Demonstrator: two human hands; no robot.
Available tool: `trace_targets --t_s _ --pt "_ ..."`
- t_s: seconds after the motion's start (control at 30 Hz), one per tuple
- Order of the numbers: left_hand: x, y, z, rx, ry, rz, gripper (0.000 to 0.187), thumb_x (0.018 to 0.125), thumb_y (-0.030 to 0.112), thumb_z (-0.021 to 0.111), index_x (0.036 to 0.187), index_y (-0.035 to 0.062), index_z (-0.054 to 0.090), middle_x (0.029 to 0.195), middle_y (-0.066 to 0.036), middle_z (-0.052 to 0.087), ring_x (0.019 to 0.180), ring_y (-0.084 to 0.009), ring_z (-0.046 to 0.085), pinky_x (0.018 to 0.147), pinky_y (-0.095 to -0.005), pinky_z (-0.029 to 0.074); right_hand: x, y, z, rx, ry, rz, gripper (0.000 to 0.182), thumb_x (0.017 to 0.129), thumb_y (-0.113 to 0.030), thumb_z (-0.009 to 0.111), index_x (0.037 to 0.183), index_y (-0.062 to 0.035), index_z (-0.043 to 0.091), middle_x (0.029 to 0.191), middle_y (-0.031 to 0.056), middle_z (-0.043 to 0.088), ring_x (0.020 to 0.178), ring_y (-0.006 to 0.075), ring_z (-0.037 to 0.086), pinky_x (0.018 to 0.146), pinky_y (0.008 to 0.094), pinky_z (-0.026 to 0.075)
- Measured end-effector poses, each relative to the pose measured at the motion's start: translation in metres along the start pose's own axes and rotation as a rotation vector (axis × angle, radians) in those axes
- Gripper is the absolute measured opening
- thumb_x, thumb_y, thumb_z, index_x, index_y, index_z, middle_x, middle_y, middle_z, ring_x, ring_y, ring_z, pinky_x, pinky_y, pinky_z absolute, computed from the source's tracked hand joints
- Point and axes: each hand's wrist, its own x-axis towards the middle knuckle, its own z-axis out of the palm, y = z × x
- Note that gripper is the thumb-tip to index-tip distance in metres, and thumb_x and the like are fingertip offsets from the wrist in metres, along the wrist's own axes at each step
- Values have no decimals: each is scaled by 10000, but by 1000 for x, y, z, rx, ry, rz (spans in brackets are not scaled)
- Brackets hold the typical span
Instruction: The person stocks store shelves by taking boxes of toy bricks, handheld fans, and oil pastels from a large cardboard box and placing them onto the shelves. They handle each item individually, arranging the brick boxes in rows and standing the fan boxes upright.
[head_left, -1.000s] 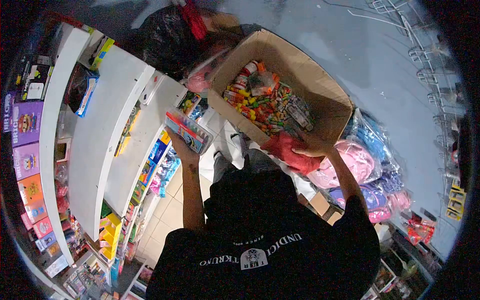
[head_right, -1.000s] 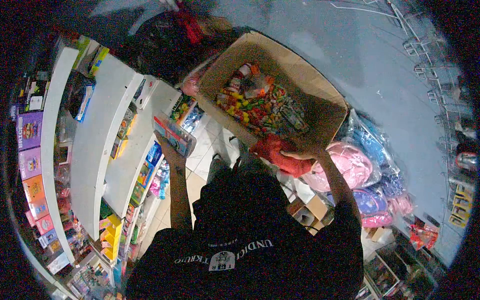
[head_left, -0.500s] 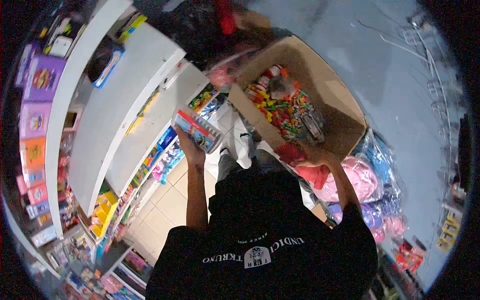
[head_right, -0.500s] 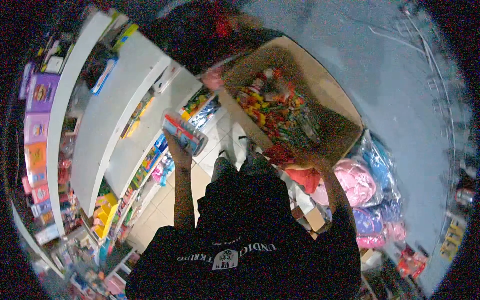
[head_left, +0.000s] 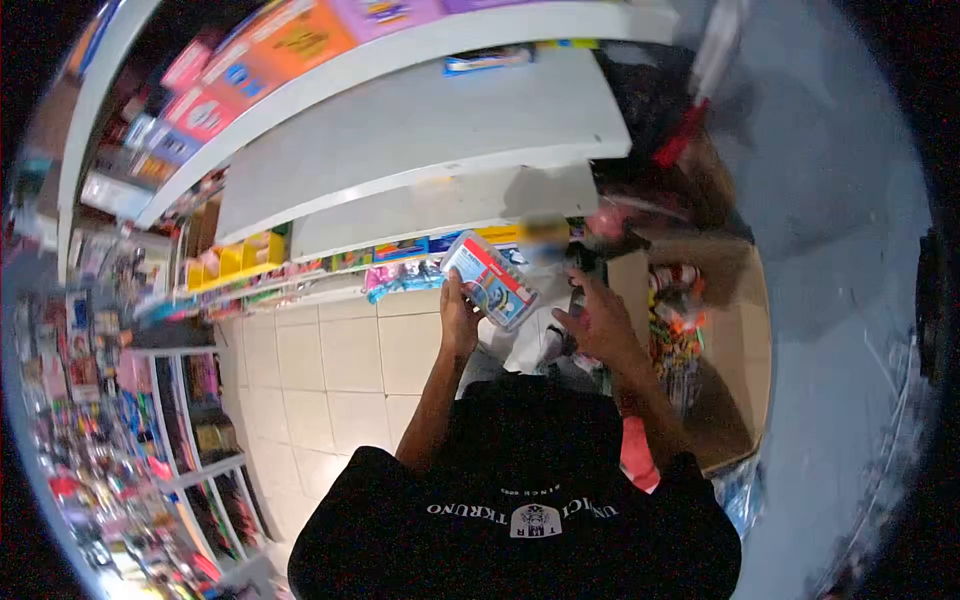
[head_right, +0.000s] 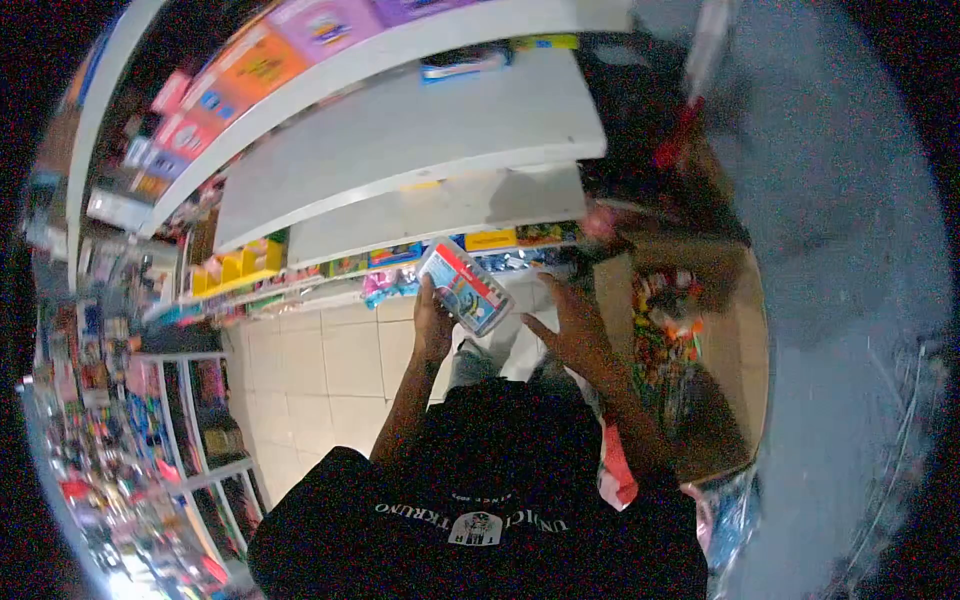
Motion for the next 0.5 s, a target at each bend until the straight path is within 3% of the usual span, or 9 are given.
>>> trace_targets --t_s 0.1,0.17,0.2,0.23,0.3,0.33,0.4,0.5 --pt "-14 29 -16 27 82 -24 582 943 529 421 1333 102 361 1243 -123 512 1091 -249 549 849 -437 483 31 -32 24 263 -189 -43 781 829 -342 695 1407 -52 258 1349 222 402 1174 321 489 958 452 421" --pt "-21 46 -25 -2 99 37 525 945 506 443 1269 99 373 1171 -133 523 1057 -263 564 806 -432 507 49 -59 39 352 -370 -5 814 829 -328 704 1419 -57 213 1344 236 391 1183 309 480 940 449 434" --pt "-26 55 -29 -28 115 74 486 948 496 447 1222 99 387 1126 -123 538 1032 -264 576 783 -427 518 59 -47 65 374 -357 -158 851 822 -333 716 1426 -68 178 1334 256 390 1181 313 486 926 431 450" --pt "-30 61 -35 -54 130 112 449 951 486 452 1175 99 402 1081 -113 552 1007 -264 587 761 -422 529 67 -50 80 495 -389 -160 860 815 -326 725 1426 -68 178 1338 256 389 1187 317 482 932 432 447" --pt "-29 71 -60 -116 168 150 477 951 442 479 1266 125 311 1129 -131 518 1011 -283 573 768 -447 521 83 -72 107 731 -458 -150 877 801 -312 742 1426 -69 177 1344 255 386 1198 325 475 945 433 440" --pt "-30 78 -68 -144 197 173 495 952 429 484 1300 139 285 1133 -128 509 1003 -278 570 770 -448 518 90 -95 106 615 -444 -208 954 764 -291 777 1438 -62 142 1375 267 349 1269 336 403 1004 433 391" --pt "-29 92 -84 -220 226 216 551 958 386 492 1372 204 176 1150 -136 497 1001 -275 562 748 -450 520 101 -126 112 434 -448 -291 996 741 -271 796 1444 -58 123 1393 271 322 1301 339 359 1035 434 357" --pt "-30 128 -106 -173 294 309 614 954 394 499 1409 226 122 1161 -139 498 1002 -279 558 747 -450 518 121 -161 141 269 -381 -397 1066 690 -221 819 1454 -60 93 1391 269 298 1302 376 338 1066 435 326"
